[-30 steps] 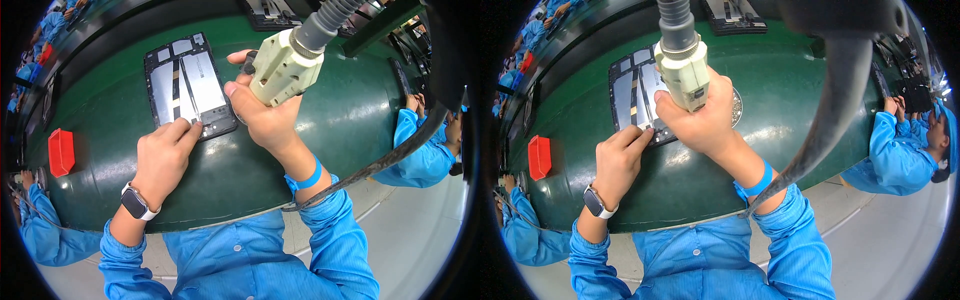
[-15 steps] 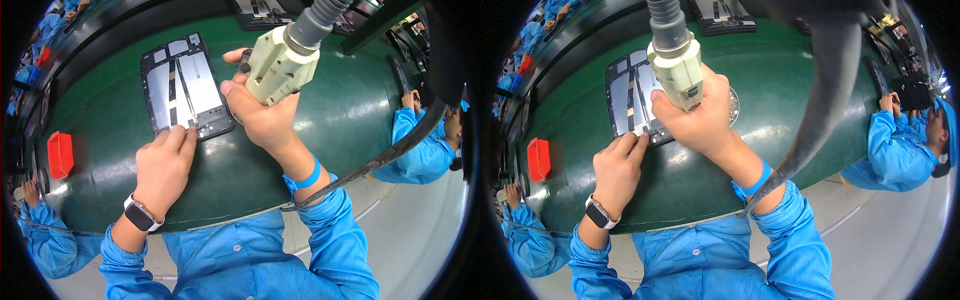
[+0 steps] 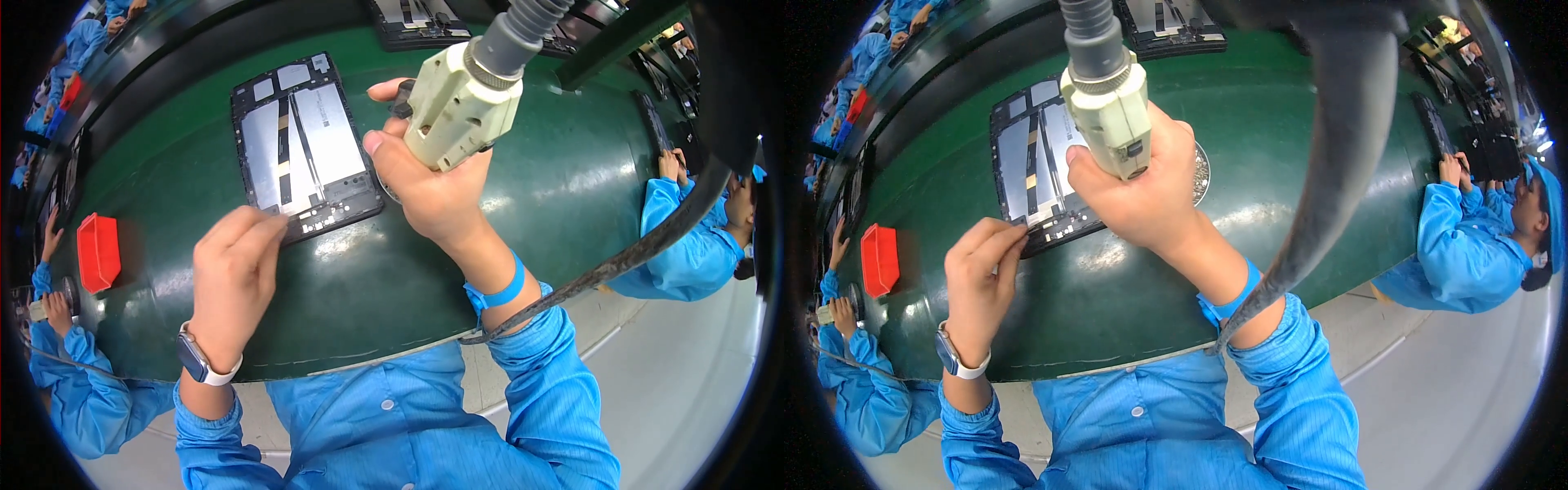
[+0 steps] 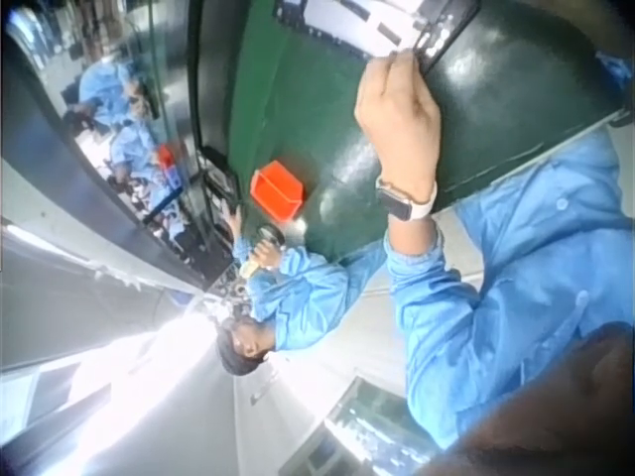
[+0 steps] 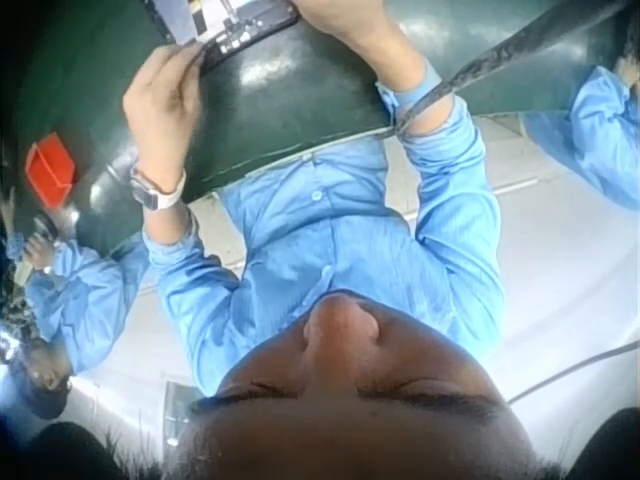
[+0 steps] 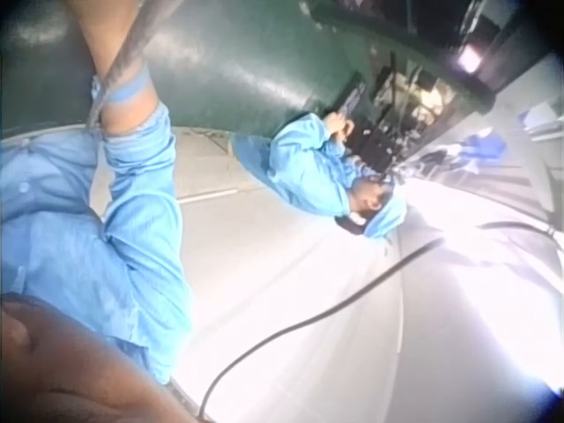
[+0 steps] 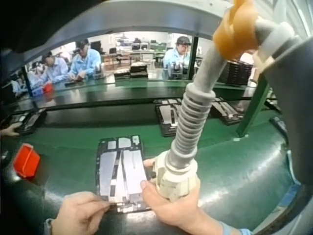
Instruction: The person assembles parts of an electronic device by hand, taking internal components from a container of parts and attaching them to an electronics chassis and a tablet screen, using an electric screwdriver and a stylus or probe to secure the components.
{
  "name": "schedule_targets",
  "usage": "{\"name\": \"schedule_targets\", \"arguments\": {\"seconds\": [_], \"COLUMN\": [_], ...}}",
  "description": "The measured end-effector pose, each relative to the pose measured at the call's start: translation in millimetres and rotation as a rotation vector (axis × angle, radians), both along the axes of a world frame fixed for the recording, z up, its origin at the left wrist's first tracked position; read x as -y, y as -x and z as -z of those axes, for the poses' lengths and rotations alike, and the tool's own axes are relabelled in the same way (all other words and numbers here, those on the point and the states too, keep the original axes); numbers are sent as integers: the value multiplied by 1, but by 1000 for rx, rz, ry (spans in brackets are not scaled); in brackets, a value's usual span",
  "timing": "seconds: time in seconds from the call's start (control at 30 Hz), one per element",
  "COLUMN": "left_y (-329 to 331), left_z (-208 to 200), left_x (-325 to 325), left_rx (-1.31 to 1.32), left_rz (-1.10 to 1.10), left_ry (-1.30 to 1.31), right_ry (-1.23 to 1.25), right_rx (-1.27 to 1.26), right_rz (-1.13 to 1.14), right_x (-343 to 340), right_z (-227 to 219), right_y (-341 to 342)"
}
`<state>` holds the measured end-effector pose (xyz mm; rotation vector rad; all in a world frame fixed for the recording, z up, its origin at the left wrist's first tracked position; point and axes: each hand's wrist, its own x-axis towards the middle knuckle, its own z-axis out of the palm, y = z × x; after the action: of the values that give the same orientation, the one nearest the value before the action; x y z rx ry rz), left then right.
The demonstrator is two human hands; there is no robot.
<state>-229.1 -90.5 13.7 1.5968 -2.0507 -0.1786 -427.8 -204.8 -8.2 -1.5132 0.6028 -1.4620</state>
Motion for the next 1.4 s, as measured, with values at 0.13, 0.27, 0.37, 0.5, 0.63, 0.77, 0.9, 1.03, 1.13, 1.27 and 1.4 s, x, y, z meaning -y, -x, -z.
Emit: {"name": "schedule_targets", "arguments": {"seconds": [0.13,0.27,0.37,0.5,0.63,0.77,0.9,1.03,1.13,1.27,1.4], "left_y": [-3,15,17,8,12,13,5,8,12,12,12], "left_z": [-21,-31,-28,1,24,43,36,40,45,48,44], "left_x": [4,12,28,47,33,23,36,29,30,31,29], "left_rx": [237,394,194,-159,-774,-811,-373,-519,-480,-394,-473], "left_rz": [-32,93,191,200,-81,-90,56,29,51,76,69], "left_ry": [45,-52,-57,-20,-92,-40,68,-36,41,78,31], "right_ry": [-24,-38,-76,-40,3,51,110,2,120,129,92], "right_rx": [19,-20,7,8,-15,-7,-42,-85,-69,-45,-80], "right_rz": [17,-2,-16,-6,9,5,29,-15,10,16,13], "right_x": [1,-2,-3,-1,0,1,4,2,4,4,2], "right_z": [1,1,-2,-2,1,-1,4,4,7,7,6], "right_y": [-1,0,-1,2,2,-2,1,4,2,1,2]}}
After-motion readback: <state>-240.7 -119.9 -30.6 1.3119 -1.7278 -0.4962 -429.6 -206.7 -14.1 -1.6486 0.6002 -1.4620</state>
